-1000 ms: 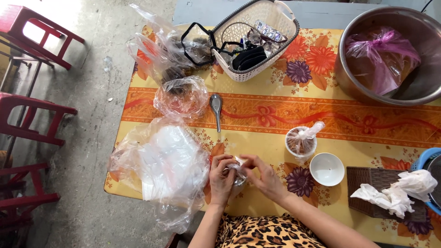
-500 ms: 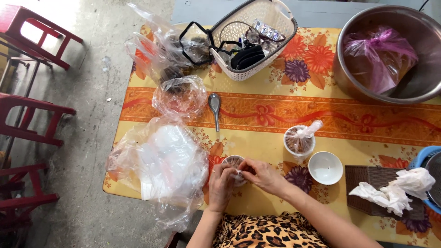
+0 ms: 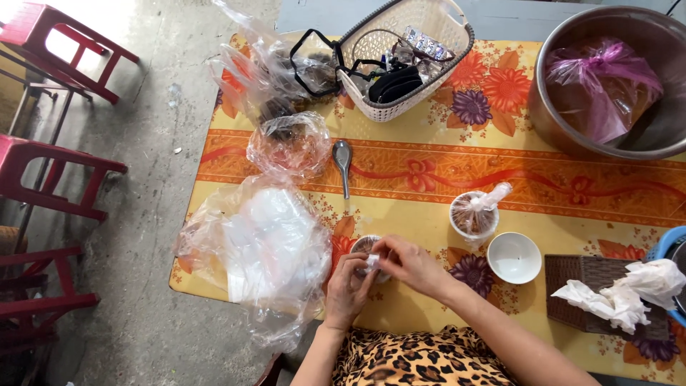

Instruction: The person packs food into small plastic bags, ties them, and places them into bowls on a tray. They also retrieve spoons from a rack, wipe them with a tissue, and place them on the tray. The person then packs more food into bags and ties them.

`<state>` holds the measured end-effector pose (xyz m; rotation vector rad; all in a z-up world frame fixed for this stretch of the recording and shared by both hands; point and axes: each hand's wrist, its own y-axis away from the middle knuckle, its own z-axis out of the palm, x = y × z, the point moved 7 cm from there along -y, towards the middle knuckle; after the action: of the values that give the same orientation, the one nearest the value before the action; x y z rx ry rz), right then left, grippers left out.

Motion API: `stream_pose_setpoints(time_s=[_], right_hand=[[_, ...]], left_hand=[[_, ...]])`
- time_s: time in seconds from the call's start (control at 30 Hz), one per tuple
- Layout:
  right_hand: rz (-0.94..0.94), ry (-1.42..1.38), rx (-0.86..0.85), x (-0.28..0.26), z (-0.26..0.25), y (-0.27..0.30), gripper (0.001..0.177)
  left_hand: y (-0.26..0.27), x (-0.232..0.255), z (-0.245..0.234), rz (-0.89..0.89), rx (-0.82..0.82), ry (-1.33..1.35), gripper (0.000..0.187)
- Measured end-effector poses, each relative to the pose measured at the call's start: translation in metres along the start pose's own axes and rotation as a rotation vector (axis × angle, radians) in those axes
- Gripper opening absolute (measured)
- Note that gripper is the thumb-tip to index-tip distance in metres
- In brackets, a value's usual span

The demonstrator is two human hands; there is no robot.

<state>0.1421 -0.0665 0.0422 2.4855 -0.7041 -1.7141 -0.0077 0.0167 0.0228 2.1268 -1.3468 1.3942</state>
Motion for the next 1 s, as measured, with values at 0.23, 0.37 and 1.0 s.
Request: stream_pose_setpoints(time_s=[0.23,0.37,1.0], right_hand=[[-0.116,0.214,0.009,0.021,0.028,-0.001,0.021],[0.028,0.02,0.043,0.036,0.031,-0.004,0.005],[-0.077,-0.096,0.224,-0.016,0.021,0.014,0.012]], left_hand=[[0.0,-0.011,-0.002,0.03,0.014,0.074,0.019],[-0.003,-0.008,-0.001,0.065,0.002,0.072,0.026],[-0.017,0.013,0.024,0.093,0.033,-0.05,0.041]])
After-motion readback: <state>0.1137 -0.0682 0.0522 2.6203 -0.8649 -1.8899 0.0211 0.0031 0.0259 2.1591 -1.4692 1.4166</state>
